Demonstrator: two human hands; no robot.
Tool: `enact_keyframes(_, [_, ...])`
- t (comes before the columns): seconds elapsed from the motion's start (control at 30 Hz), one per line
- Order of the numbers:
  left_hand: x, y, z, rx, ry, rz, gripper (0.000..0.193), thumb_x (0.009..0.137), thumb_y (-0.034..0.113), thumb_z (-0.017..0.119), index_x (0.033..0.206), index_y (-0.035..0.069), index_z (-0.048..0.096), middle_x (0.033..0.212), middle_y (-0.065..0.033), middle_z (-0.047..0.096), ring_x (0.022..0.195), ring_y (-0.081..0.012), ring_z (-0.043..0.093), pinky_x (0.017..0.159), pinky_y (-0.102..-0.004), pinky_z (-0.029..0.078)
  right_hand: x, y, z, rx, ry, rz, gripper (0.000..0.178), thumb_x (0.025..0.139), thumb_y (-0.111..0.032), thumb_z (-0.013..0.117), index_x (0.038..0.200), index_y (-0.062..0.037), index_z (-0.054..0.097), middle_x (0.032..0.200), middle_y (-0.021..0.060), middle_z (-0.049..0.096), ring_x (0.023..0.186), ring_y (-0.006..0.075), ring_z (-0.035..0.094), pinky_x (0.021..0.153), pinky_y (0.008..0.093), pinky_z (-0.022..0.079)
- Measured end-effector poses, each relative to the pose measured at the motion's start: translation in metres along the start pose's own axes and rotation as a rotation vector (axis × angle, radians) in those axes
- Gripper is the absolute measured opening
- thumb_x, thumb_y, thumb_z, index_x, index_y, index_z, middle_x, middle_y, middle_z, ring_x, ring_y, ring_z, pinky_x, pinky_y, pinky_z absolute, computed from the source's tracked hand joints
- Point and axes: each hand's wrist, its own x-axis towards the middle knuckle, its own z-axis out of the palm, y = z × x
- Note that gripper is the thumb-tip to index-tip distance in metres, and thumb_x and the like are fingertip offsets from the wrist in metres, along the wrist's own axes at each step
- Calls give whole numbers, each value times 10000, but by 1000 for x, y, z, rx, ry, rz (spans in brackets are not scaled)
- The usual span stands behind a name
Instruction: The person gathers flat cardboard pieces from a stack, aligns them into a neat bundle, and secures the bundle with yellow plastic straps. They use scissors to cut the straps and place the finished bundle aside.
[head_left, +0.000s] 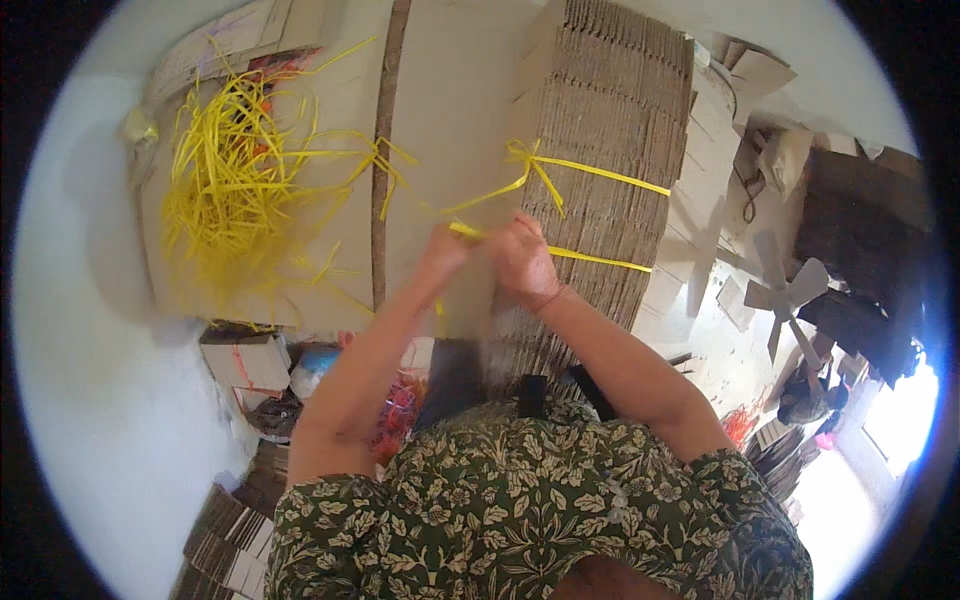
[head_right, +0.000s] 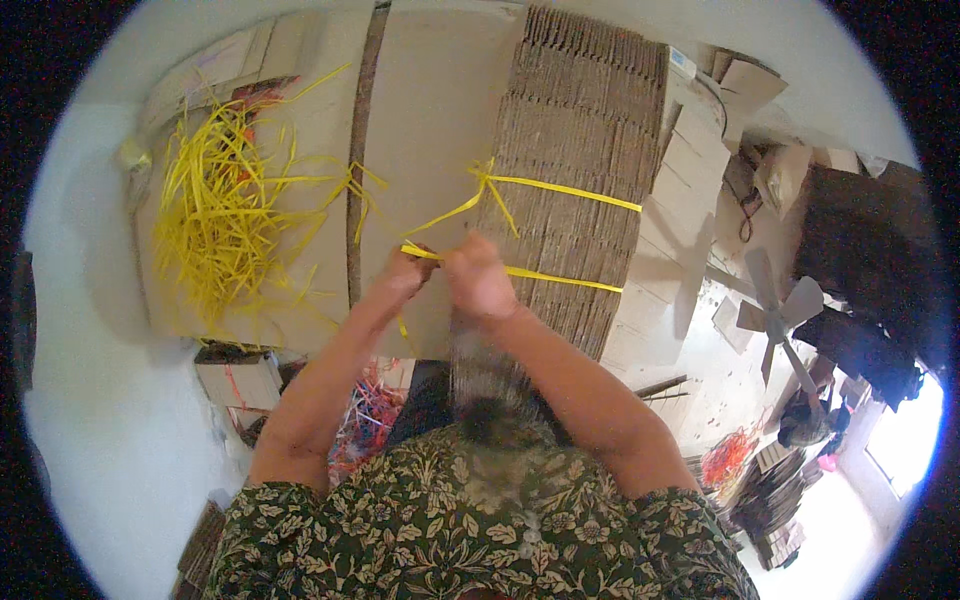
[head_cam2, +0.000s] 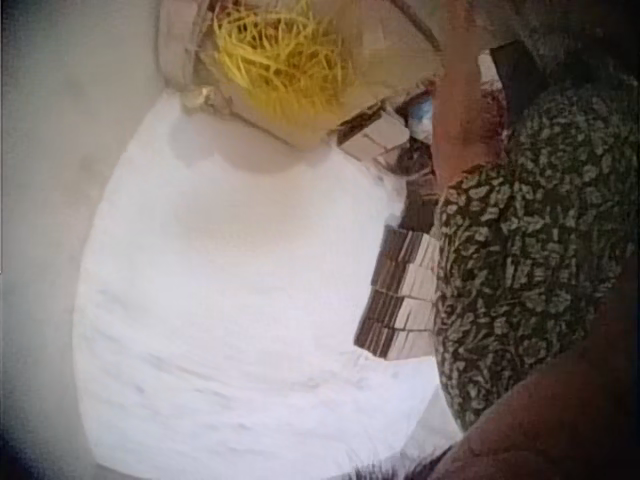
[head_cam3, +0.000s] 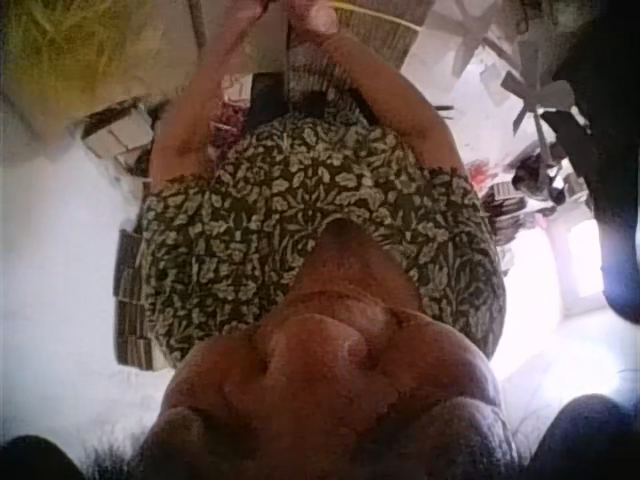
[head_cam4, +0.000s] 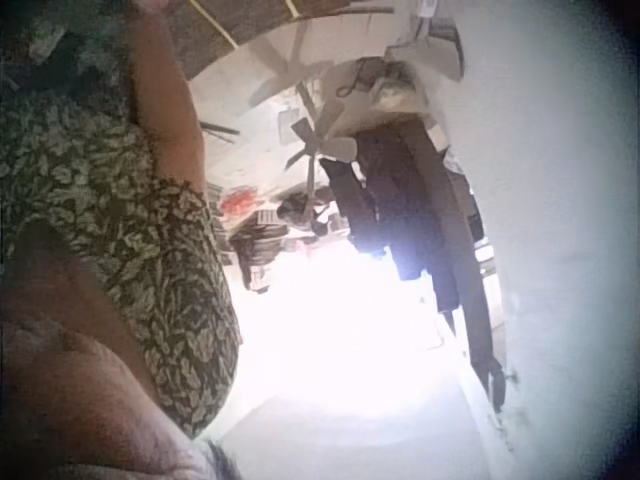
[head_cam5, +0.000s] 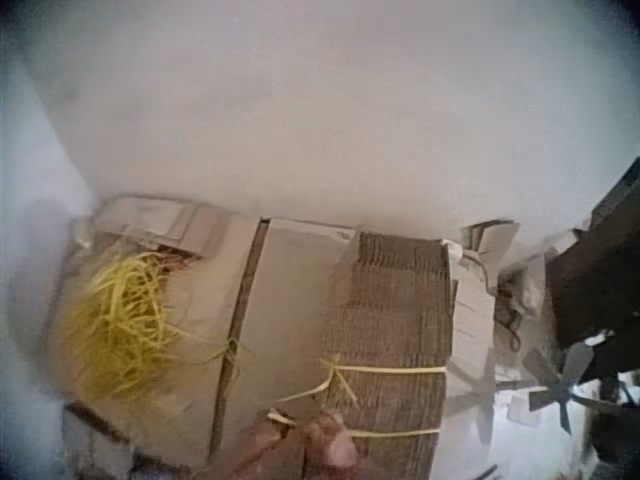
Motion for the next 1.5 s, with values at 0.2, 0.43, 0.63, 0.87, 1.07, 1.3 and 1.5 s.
enact_keyframes(0.2, [-52, 105, -46, -103, -375, -55, 197, 927, 238, 542, 875, 57, 596, 587, 55, 433, 499, -70, 394, 459, -249, 310, 16, -15, -21, 26, -156, -2, 135, 684, -104, 595, 819, -88, 597, 740, 99, 557, 809, 310, 557, 925, 477, 384])
enact_keyframes(0.43, [-15, 133, -113, -1418, 398, 352, 409, 957, 457, 416, 897, 67, 524, 727, -20, 480, 662, -136, 462, 568, -278, 401, 21, -15, -33, -46, -406, 146, 66, 781, -120, 643, 734, -78, 624, 705, 56, 526, 807, 237, 550, 1027, 444, 281])
enact_keyframes(0.63, [-27, -11, -58, -145, 37, 27, 298, 923, 224, 513, 1134, 46, 625, 1033, -61, 649, 869, -133, 587, 759, -295, 484, 31, -15, -36, 104, -522, 292, 122, 751, -218, 626, 807, -127, 685, 795, 57, 581, 917, 227, 572, 1037, 470, 275])
enact_keyframes(0.87, [-4, -8, -19, 27, -297, 332, 282, 904, 188, 554, 1127, 41, 642, 982, -18, 665, 877, -128, 610, 773, -266, 488, 18, -13, -24, 28, -250, 61, 83, 705, -45, 663, 765, -102, 652, 762, 50, 567, 820, 234, 575, 983, 442, 333])
enact_keyframes(1.07, [6, 3, -29, -144, -488, -60, 254, 860, 122, 610, 1099, 46, 651, 850, 4, 629, 725, -95, 561, 611, -240, 440, 8, -3, -7, -38, -74, -43, 209, 654, -10, 647, 832, -116, 675, 819, 44, 587, 844, 245, 579, 954, 452, 373])
enact_keyframes(1.3, [9, -25, -4, 225, 47, 698, 145, 851, 173, 618, 949, 73, 657, 841, -17, 612, 712, -101, 538, 619, -274, 439, -1, -12, -29, 171, 84, 99, 263, 659, 73, 644, 901, -25, 672, 913, 115, 626, 921, 285, 605, 866, 401, 463])
enact_keyframes(1.5, [-1, -29, 3, -486, -44, -93, 173, 853, 210, 618, 906, 48, 651, 862, -38, 622, 791, -152, 565, 682, -295, 441, -18, -26, -49, 366, 111, 476, 147, 802, 5, 630, 947, 4, 658, 933, 135, 644, 837, 231, 619, 750, 314, 491])
